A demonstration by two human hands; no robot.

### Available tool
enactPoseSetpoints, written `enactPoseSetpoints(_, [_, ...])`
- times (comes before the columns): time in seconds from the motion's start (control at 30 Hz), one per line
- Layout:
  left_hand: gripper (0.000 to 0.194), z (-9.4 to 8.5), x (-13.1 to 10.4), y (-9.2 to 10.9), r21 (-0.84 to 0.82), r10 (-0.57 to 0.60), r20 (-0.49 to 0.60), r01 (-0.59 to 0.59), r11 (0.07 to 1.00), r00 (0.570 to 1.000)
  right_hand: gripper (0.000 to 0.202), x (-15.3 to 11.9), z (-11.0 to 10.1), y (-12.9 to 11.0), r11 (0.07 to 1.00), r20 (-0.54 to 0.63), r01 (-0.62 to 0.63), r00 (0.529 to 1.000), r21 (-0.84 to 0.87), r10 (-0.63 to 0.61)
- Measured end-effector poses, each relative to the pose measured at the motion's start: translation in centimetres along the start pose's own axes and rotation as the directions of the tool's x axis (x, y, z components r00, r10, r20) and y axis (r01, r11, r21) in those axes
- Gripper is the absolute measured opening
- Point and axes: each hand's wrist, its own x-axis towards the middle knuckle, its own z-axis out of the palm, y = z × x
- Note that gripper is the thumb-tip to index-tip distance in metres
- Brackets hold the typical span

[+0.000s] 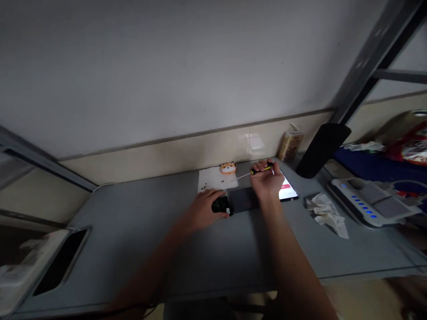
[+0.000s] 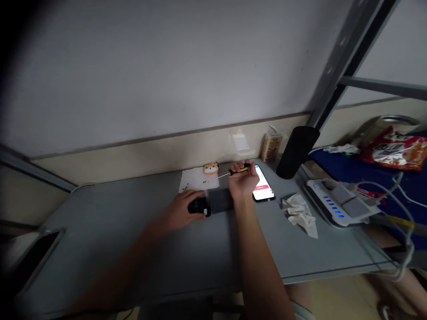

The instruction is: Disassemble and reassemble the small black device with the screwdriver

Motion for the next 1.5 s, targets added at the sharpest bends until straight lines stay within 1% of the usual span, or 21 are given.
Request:
enactPoseSetpoints(0.1, [0.061, 0.3, -1.0, 0.5, -0.023, -0.013, -0.004, 0.013, 1.0, 1.0, 0.033, 0.0, -0.1, 0.5, 0.996, 0.041, 0.009, 0.999, -0.093, -0.006])
enactPoseSetpoints(0.2, [0.061, 0.2, -1.0, 0.3, -0.046, 0.033, 0.034, -0.032, 0.998, 0.999, 0.027, 0.0, -0.4, 1.2, 0.978, 0.082, 0.037, 0.996, -0.203, -0.021])
enactPoseSetpoints(0.23, [0.06, 0.2, -1.0, 0.1, -0.056, 0.045, 0.032, -0.044, 0.997, 0.998, 0.026, 0.1, -0.5, 1.4, 0.968, 0.089, 0.051, 0.996, -0.246, -0.03])
enactPoseSetpoints(0.3, [0.055, 0.3, -1.0, -0.3, -0.087, 0.061, -0.002, -0.061, 0.994, 0.998, 0.027, 0.1, -0.5, 1.7, 0.935, 0.115, 0.103, 0.991, -0.339, -0.067])
enactPoseSetpoints(0.4, [0.052, 0.7, -1.1, -1.3, -0.156, 0.063, -0.069, -0.074, 0.985, 0.996, 0.032, -0.1, -0.3, 2.2, 0.855, 0.226, 0.248, 0.961, -0.456, -0.158])
enactPoseSetpoints(0.47, [0.056, 0.9, -1.1, -1.9, -0.212, 0.04, -0.094, -0.059, 0.976, 0.995, 0.033, -0.5, 0.2, 2.5, 0.785, 0.33, 0.375, 0.915, -0.493, -0.231])
enactPoseSetpoints(0.53, [0.06, 1.0, -1.1, -2.3, -0.266, 0.01, -0.103, -0.037, 0.963, 0.995, 0.033, -1.2, 0.8, 2.7, 0.689, 0.442, 0.51, 0.847, -0.515, -0.296])
enactPoseSetpoints(0.63, [0.062, 1.2, -1.0, -2.5, -0.314, -0.006, -0.102, -0.026, 0.949, 0.995, 0.035, -2.4, 1.4, 3.1, 0.493, 0.581, 0.682, 0.726, -0.54, -0.368])
enactPoseSetpoints(0.7, [0.063, 1.3, -0.9, -2.4, -0.317, -0.013, -0.118, -0.025, 0.948, 0.993, 0.037, -3.1, 1.5, 3.2, 0.368, 0.632, 0.747, 0.664, -0.553, -0.399])
enactPoseSetpoints(0.73, [0.062, 1.3, -0.9, -2.3, -0.311, -0.015, -0.132, -0.027, 0.95, 0.991, 0.038, -3.3, 1.5, 3.2, 0.319, 0.653, 0.765, 0.644, -0.559, -0.4])
enactPoseSetpoints(0.8, [0.06, 1.4, -0.9, -2.1, -0.294, -0.019, -0.173, -0.034, 0.955, 0.985, 0.038, -3.6, 1.1, 3.2, 0.248, 0.689, 0.772, 0.634, -0.585, -0.35])
enactPoseSetpoints(0.9, [0.056, 1.4, -1.1, -1.8, -0.279, -0.039, -0.244, -0.032, 0.96, 0.969, 0.038, -3.9, 0.4, 3.1, 0.175, 0.726, 0.753, 0.658, -0.635, -0.197])
enactPoseSetpoints(1.0, [0.058, 1.6, -1.3, -1.6, -0.296, -0.092, -0.298, 0.0, 0.955, 0.95, 0.039, -4.0, 0.2, 3.0, 0.122, 0.737, 0.741, 0.671, -0.661, -0.08])
enactPoseSetpoints(1.07, [0.062, 1.8, -1.4, -1.4, -0.314, -0.126, -0.314, 0.022, 0.949, 0.941, 0.039, -4.1, 0.4, 2.9, 0.099, 0.735, 0.734, 0.677, -0.672, -0.026])
enactPoseSetpoints(1.17, [0.067, 1.9, -1.5, -1.3, -0.307, -0.138, -0.293, 0.044, 0.951, 0.946, 0.04, -4.2, 0.8, 2.6, 0.072, 0.724, 0.721, 0.69, -0.69, 0.026])
enactPoseSetpoints(1.27, [0.067, 1.7, -1.7, -1.1, -0.255, -0.105, -0.256, 0.037, 0.966, 0.961, 0.042, -4.2, 0.8, 2.4, 0.105, 0.72, 0.716, 0.694, -0.69, 0.007])
enactPoseSetpoints(1.37, [0.066, 1.2, -1.8, -1.0, -0.199, -0.047, -0.206, 0.005, 0.98, 0.977, 0.044, -4.1, 0.7, 2.4, 0.207, 0.705, 0.702, 0.705, -0.681, -0.073])
enactPoseSetpoints(1.43, [0.067, 1.0, -1.9, -0.8, -0.166, -0.014, -0.177, -0.016, 0.986, 0.984, 0.043, -4.2, 0.7, 2.8, 0.325, 0.659, 0.661, 0.74, -0.676, -0.135])
enactPoseSetpoints(1.5, [0.067, 1.0, -1.9, -0.7, -0.132, 0.006, -0.159, -0.027, 0.991, 0.987, 0.043, -4.2, 1.0, 3.2, 0.47, 0.589, 0.588, 0.791, -0.659, -0.165])
